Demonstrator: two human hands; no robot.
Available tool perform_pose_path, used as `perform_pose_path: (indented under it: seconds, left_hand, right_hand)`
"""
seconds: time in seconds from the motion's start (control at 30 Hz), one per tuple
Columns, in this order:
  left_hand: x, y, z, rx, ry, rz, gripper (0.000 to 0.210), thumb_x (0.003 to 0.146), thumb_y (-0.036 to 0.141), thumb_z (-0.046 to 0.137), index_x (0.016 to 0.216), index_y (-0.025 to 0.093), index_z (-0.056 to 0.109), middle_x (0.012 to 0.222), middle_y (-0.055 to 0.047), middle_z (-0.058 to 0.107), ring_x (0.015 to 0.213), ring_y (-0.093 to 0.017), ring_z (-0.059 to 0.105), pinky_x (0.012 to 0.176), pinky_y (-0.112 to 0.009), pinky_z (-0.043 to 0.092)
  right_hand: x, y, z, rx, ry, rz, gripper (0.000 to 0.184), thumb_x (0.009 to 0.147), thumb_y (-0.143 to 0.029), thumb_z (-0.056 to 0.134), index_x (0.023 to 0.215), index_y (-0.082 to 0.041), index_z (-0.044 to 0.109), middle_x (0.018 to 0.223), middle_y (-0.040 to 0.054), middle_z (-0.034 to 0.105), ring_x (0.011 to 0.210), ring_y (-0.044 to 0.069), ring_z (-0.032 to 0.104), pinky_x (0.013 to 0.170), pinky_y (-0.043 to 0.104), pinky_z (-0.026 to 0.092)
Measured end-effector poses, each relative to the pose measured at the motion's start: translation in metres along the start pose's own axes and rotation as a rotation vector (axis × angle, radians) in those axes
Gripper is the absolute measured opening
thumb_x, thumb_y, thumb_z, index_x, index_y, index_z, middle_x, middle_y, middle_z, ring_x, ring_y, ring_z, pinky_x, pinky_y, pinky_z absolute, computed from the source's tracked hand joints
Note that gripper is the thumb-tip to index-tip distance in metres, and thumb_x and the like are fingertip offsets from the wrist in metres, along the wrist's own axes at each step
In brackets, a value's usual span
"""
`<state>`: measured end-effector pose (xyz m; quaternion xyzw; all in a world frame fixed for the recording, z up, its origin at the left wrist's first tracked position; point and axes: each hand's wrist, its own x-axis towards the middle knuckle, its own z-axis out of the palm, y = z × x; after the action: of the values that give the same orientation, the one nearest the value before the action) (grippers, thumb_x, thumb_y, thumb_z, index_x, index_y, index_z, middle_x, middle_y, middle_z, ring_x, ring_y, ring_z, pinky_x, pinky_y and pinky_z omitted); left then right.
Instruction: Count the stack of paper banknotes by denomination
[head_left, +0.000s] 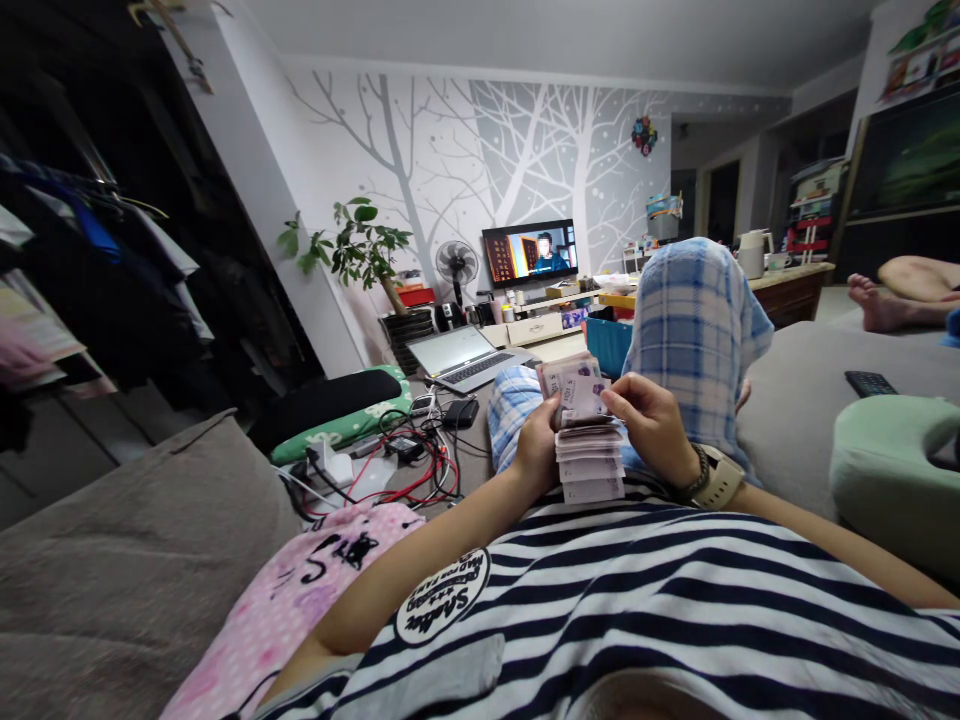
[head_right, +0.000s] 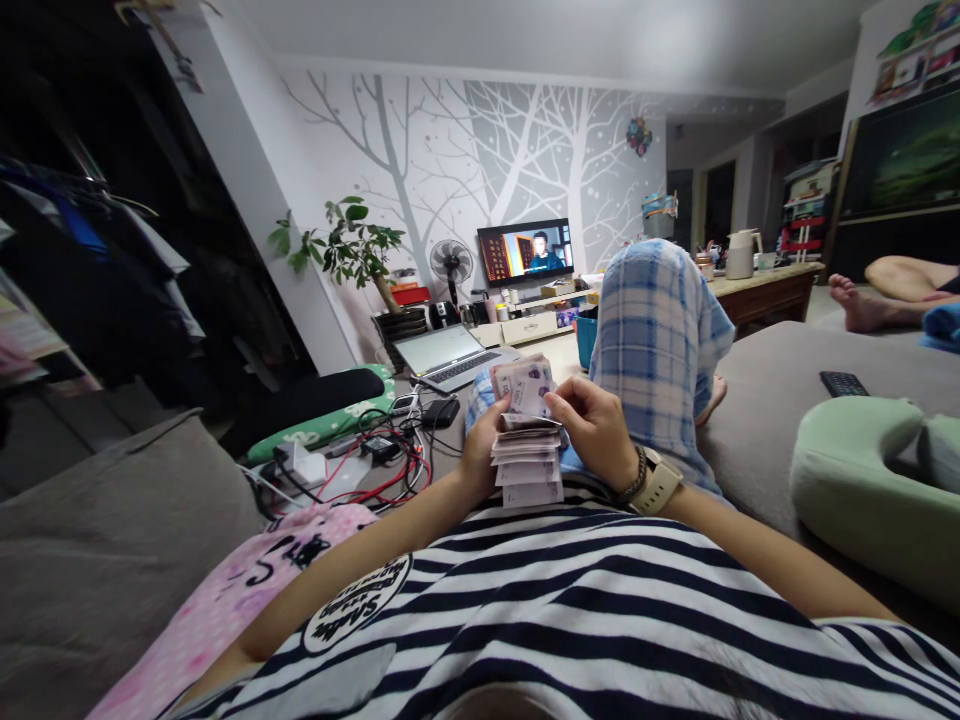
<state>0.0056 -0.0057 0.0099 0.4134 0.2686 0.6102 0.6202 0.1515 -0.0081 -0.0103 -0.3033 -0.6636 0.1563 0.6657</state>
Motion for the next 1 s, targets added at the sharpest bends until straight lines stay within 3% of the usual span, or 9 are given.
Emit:
perform_pose_path:
  seconds: [0.33, 0.53, 1.0]
  left_hand:
    - [-0.005, 0.004, 0.005, 0.050, 0.004, -0.012, 0.019, 0.071, 0.032, 0.066, 0.072, 0.013, 0.067, 0.069, -0.005, 0.070, 0.084, -0.023, 0.066, 0.076, -0.029, 0.050]
    - [-0.017, 0.009, 0.006, 0.232, 0.014, 0.111, 0.022, 0.072, 0.034, 0.063, 0.065, 0.014, 0.066, 0.066, -0.005, 0.068, 0.081, -0.021, 0.064, 0.073, -0.027, 0.049]
    - [-0.012, 0.007, 0.003, 0.261, -0.008, 0.091, 0.022, 0.075, 0.034, 0.058, 0.061, 0.017, 0.061, 0.065, -0.007, 0.067, 0.086, -0.025, 0.063, 0.074, -0.031, 0.051]
  right_hand:
    - [-0.001, 0.006, 0.002, 0.096, -0.018, -0.008, 0.018, 0.085, -0.034, 0.060, 0.074, -0.019, 0.059, 0.065, -0.0015, 0.052, 0.059, 0.012, 0.044, 0.056, 0.026, 0.036]
    - [-0.003, 0.003, 0.002, 0.107, -0.038, -0.049, 0.019, 0.088, -0.030, 0.057, 0.073, -0.019, 0.058, 0.063, -0.0024, 0.050, 0.059, 0.012, 0.043, 0.056, 0.025, 0.034]
    - [-0.004, 0.005, 0.004, 0.098, -0.039, -0.021, 0.017, 0.088, -0.034, 0.057, 0.081, -0.020, 0.063, 0.065, -0.0020, 0.052, 0.058, 0.012, 0.043, 0.054, 0.025, 0.034]
